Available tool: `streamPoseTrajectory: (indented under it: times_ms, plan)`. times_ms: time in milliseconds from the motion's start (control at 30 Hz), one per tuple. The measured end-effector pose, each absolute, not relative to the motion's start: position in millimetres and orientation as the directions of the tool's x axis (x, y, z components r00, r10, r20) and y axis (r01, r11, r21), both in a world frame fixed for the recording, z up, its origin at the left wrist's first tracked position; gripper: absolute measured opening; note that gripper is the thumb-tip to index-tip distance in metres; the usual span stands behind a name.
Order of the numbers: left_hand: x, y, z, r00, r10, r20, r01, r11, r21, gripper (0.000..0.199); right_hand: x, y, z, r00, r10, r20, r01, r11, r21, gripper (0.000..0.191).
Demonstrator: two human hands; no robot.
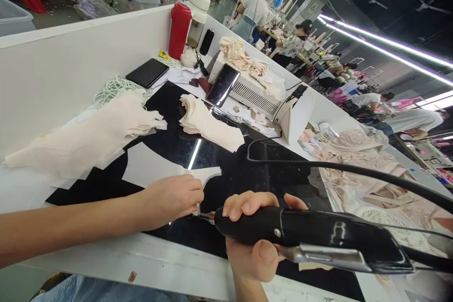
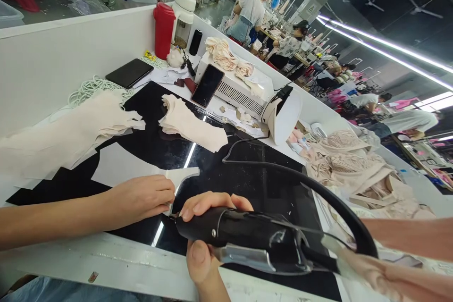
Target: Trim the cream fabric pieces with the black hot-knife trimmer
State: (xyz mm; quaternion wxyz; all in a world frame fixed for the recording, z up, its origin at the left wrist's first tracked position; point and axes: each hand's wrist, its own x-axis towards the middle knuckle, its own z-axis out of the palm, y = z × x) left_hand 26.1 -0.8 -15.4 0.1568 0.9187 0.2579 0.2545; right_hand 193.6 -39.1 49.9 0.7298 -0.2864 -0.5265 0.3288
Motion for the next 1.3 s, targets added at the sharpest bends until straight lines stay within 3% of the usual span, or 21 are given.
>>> streamPoseTrajectory:
  times_ms: [300,500,1300]
  plan:
    - [21,1,-7,0.767,0.465,0.443,0.314,-0.873,0.373,0.018,194,-39,51,0.222,0.783,0.582,-0.16,0.618,-0.77,0.049]
    - [17,5,-5,0.804,0.397,0.443,0.229,-0.893,0.387,0.016,198,-41,47,0.262,0.785,0.561,-0.014,0.584,-0.812,0.05]
    - [6,7,-13,0.808,0.302,0.506,0.151,-0.936,0.317,0.023,204,-43,44,0.257,0.814,0.521,-0.02,0.543,-0.84,0.049]
